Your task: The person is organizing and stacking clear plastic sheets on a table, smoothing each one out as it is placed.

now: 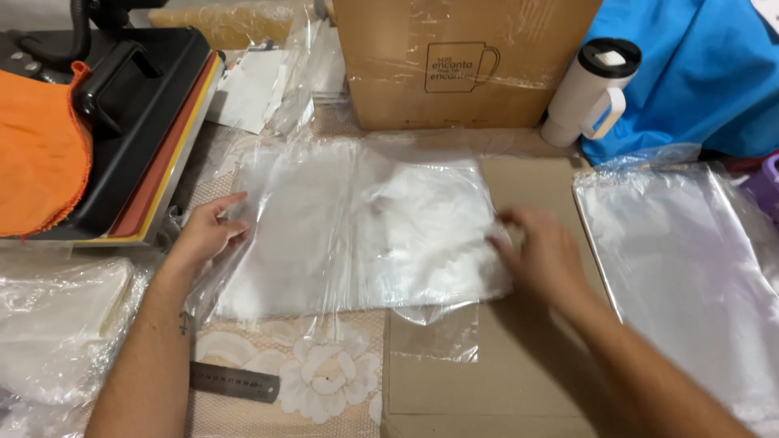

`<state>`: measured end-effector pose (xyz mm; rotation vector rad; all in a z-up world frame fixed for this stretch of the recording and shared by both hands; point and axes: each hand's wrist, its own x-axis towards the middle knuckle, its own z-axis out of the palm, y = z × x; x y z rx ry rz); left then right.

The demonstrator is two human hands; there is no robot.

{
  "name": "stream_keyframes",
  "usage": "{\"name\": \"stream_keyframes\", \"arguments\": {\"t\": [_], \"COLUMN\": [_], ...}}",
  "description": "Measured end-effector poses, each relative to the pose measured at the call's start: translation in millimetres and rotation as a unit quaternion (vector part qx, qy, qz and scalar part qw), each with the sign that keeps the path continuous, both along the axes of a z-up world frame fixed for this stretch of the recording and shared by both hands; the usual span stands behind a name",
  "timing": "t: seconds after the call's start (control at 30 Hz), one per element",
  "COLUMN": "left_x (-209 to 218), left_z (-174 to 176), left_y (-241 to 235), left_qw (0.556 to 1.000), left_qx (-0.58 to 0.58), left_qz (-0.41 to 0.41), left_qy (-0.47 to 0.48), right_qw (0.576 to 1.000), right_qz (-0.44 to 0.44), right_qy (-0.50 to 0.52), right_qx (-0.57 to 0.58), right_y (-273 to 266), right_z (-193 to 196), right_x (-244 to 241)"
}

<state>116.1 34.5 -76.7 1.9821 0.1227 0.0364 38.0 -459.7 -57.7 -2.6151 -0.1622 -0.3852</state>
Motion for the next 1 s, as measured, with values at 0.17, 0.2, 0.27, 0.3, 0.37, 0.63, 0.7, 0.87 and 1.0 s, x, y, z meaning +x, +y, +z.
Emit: {"name": "stream_keyframes", "arguments": {"t": [0.17, 0.2, 0.27, 0.3, 0.37, 0.63, 0.7, 0.87, 1.0], "left_x": [-1.7, -4.3, 0.8, 3.2, 3.6, 7.0, 6.4, 12.6, 19.7], "left_z": [8.3, 12.0, 2.2, -2.1, -5.6, -9.9, -11.0, -7.0, -11.8], "left_y": [-0.1, -1.2, 6.8, 12.0, 15.5, 18.1, 19.9, 12.9, 16.3], "left_qw": [1.000, 1.000, 1.000, 1.000, 1.000, 0.998, 0.997, 0.999, 1.000], "left_qx": [-0.007, -0.008, -0.012, -0.014, -0.026, -0.058, -0.063, -0.041, -0.011], "left_qz": [0.003, 0.005, 0.008, 0.008, 0.005, 0.007, 0.022, 0.005, 0.006], "left_qy": [-0.002, -0.001, -0.001, 0.001, -0.001, 0.017, 0.025, 0.010, 0.014], "right_qw": [0.998, 0.998, 0.994, 0.989, 0.984, 0.983, 0.983, 0.986, 0.985], "right_qz": [-0.028, -0.026, -0.046, -0.069, -0.082, -0.088, -0.103, -0.120, -0.144], "right_qy": [0.056, 0.060, 0.094, 0.130, 0.155, 0.162, 0.152, 0.109, 0.073], "right_qx": [0.014, 0.011, -0.010, -0.030, -0.020, 0.016, 0.018, 0.049, 0.053], "right_y": [-5.4, -4.9, 5.8, 12.4, 17.0, 23.7, 25.2, 23.4, 23.8], "right_z": [-9.6, -13.3, -9.2, -7.6, -1.6, -17.8, -12.3, -4.8, -26.5], "right_x": [103.3, 120.6, 132.1, 138.0, 138.0, 160.0, 170.9, 199.1, 221.2]}}
